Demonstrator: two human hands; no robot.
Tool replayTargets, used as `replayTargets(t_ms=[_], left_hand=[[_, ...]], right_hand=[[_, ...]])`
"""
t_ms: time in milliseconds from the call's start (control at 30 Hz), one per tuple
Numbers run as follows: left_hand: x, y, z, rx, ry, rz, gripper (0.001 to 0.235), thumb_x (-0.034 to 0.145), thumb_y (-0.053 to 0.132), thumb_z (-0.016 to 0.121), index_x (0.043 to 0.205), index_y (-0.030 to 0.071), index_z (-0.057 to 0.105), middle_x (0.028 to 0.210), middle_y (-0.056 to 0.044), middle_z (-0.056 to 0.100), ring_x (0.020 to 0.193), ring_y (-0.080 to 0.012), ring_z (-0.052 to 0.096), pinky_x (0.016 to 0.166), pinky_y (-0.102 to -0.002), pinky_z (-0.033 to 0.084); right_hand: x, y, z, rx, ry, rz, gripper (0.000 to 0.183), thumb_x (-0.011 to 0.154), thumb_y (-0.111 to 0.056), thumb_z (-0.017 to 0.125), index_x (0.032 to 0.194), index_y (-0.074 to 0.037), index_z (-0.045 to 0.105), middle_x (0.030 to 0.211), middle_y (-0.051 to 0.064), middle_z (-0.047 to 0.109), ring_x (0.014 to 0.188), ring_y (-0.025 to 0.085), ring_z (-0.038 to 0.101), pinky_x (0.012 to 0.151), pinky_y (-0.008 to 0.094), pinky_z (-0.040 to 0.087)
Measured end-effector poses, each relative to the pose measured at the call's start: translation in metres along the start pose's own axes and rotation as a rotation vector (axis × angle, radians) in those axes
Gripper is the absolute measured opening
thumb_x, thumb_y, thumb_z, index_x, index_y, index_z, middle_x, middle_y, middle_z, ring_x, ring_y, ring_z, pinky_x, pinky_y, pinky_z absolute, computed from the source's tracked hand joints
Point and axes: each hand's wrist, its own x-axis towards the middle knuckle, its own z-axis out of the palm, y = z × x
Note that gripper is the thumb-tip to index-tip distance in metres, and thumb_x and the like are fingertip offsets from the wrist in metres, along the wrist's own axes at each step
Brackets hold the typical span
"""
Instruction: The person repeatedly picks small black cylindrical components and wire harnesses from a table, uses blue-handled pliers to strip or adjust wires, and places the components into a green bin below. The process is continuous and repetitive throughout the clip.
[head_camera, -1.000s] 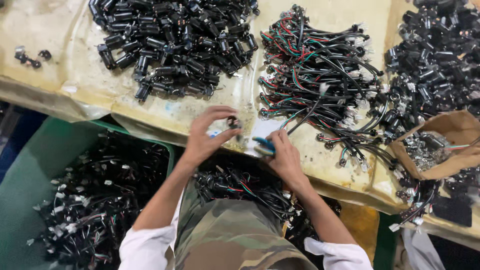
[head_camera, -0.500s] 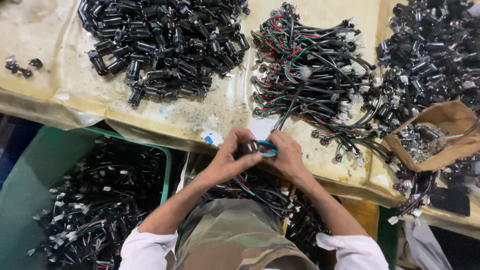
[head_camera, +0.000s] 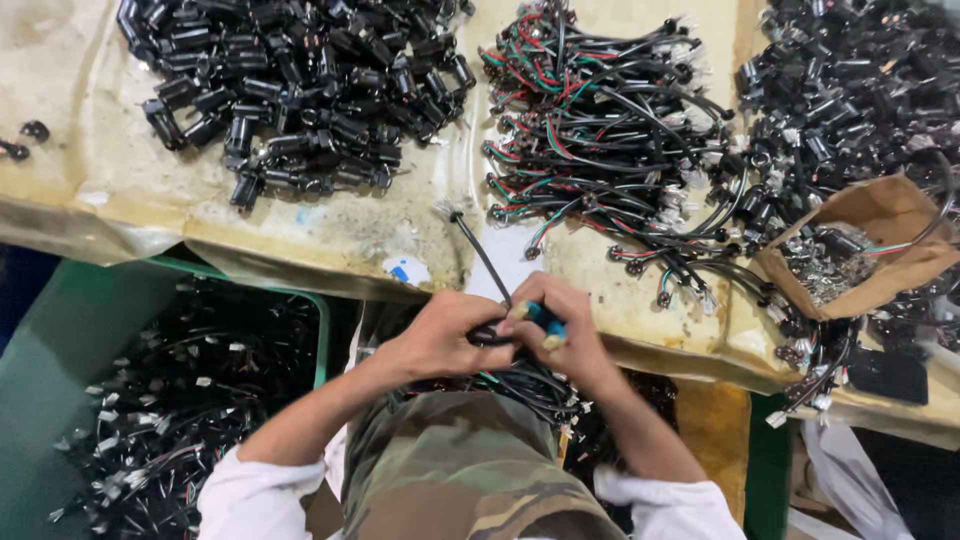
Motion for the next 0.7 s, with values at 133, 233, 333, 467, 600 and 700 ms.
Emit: replayTargets(t_ms=[133, 233, 333, 467, 600, 700], left_hand=[[-0.008, 0.018, 0.012, 0.046, 0.157, 0.067, 0.03, 0.07, 0.022, 0.081, 0.094, 0.01, 0.07, 0.082, -0.009, 0.067, 0.07, -0.0295, 0.069, 0.061, -0.039, 0.054], [-0.02, 0.038, 0.037, 0.117, 0.118, 0.149, 0.031, 0.07, 0.024, 0.085, 0.091, 0.007, 0.07, 0.076, -0.009, 0.064, 0.065, -0.0302, 0.065, 0.055, -0.041, 0.05], [-0.03, 0.05, 0.052, 0.042, 0.113, 0.074, 0.027, 0.072, 0.024, 0.086, 0.085, 0.009, 0.068, 0.071, -0.008, 0.061, 0.06, -0.0273, 0.063, 0.052, -0.04, 0.049], [-0.027, 0.055, 0.06, -0.115, 0.163, 0.015, 0.021, 0.073, 0.019, 0.082, 0.086, 0.01, 0.068, 0.073, -0.006, 0.062, 0.061, -0.0246, 0.064, 0.055, -0.037, 0.05], [-0.008, 0.049, 0.035, -0.029, 0.111, 0.105, 0.026, 0.071, 0.02, 0.085, 0.088, 0.009, 0.068, 0.075, -0.009, 0.06, 0.064, -0.0302, 0.063, 0.056, -0.039, 0.047], [-0.018, 0.046, -0.013, -0.186, -0.033, 0.205, 0.025, 0.074, 0.017, 0.08, 0.096, 0.009, 0.071, 0.076, -0.008, 0.063, 0.067, -0.029, 0.065, 0.059, -0.039, 0.048]], right_hand=[[-0.031, -0.001, 0.008, 0.103, 0.163, -0.017, 0.03, 0.093, -0.028, 0.082, 0.088, -0.005, 0.062, 0.085, 0.005, 0.063, 0.077, 0.018, 0.061, 0.071, 0.03, 0.048], [-0.058, -0.01, 0.004, 1.364, 0.082, -0.099, 0.06, 0.083, -0.055, 0.082, 0.079, -0.01, 0.043, 0.074, 0.003, 0.048, 0.061, 0.014, 0.048, 0.058, 0.026, 0.041], [-0.068, -0.01, 0.007, 1.448, -0.031, 0.132, 0.064, 0.093, -0.063, 0.069, 0.072, -0.01, 0.041, 0.063, -0.002, 0.041, 0.054, 0.008, 0.039, 0.051, 0.025, 0.035], [-0.08, 0.001, 0.025, 1.278, 0.025, 0.092, 0.056, 0.099, -0.058, 0.065, 0.074, -0.012, 0.044, 0.061, 0.001, 0.041, 0.052, 0.01, 0.04, 0.051, 0.028, 0.034], [-0.077, 0.02, 0.014, 1.247, 0.303, 0.161, 0.05, 0.101, -0.054, 0.063, 0.08, -0.013, 0.046, 0.065, -0.001, 0.043, 0.054, 0.012, 0.041, 0.053, 0.029, 0.033], [-0.038, 0.05, -0.03, 1.251, 0.442, 0.086, 0.042, 0.105, -0.043, 0.067, 0.083, -0.011, 0.051, 0.066, 0.0, 0.052, 0.056, 0.014, 0.046, 0.052, 0.029, 0.037]])
